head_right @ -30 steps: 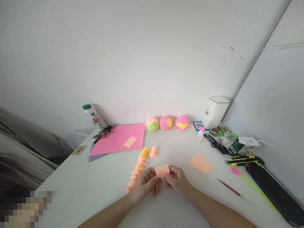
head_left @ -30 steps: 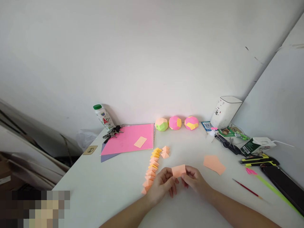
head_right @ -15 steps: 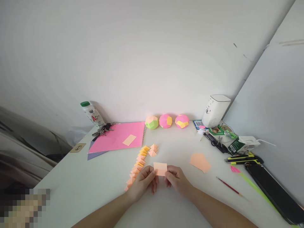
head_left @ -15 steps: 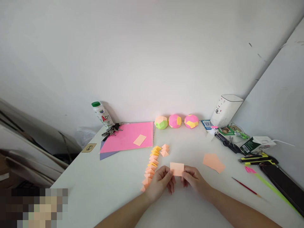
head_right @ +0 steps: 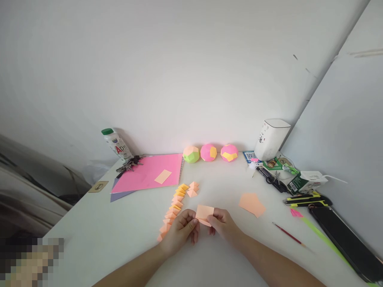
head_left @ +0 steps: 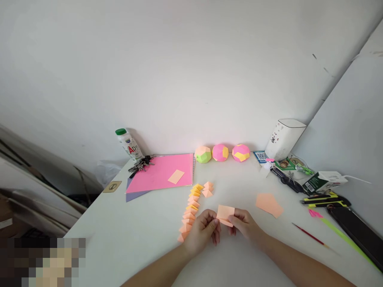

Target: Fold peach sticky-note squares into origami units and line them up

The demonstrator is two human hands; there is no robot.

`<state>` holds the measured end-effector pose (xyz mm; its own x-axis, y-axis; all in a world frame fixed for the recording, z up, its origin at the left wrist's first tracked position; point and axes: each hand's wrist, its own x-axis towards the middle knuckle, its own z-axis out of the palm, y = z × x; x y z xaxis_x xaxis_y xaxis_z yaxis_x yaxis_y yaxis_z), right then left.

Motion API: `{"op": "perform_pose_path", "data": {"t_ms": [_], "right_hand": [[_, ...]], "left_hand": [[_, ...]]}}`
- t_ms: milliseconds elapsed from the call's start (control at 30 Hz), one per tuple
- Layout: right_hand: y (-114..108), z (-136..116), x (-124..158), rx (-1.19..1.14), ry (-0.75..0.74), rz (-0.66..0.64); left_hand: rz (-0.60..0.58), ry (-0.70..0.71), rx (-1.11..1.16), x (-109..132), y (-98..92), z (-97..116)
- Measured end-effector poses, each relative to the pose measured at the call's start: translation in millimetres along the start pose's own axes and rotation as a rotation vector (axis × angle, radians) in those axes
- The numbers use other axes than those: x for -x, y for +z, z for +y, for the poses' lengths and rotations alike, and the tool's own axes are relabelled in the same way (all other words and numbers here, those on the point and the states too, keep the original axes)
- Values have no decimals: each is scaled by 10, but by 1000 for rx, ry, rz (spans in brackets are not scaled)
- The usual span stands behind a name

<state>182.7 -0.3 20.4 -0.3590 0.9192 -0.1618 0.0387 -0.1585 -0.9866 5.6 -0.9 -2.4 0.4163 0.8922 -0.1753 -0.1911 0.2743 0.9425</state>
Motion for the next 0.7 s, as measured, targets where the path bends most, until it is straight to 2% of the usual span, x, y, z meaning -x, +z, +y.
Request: {"op": "perform_pose_path", "data": {"t_ms": [100, 267, 433, 600, 700], "right_hand": [[9, 27, 2, -5, -22, -17], [63, 82, -6, 60, -64, 21], [112, 111, -3, 69, -102, 7], [65, 128, 7, 144, -132, 61], [38, 139, 9, 120, -101, 40]], "left_hand": [[9, 12, 18, 9, 12, 41], [-42, 17, -18, 26, 19, 73], [-3, -8, -114, 31, 31, 40], [0, -12, -126, 30, 57, 103], [7, -24, -107, 25, 55, 116]]}}
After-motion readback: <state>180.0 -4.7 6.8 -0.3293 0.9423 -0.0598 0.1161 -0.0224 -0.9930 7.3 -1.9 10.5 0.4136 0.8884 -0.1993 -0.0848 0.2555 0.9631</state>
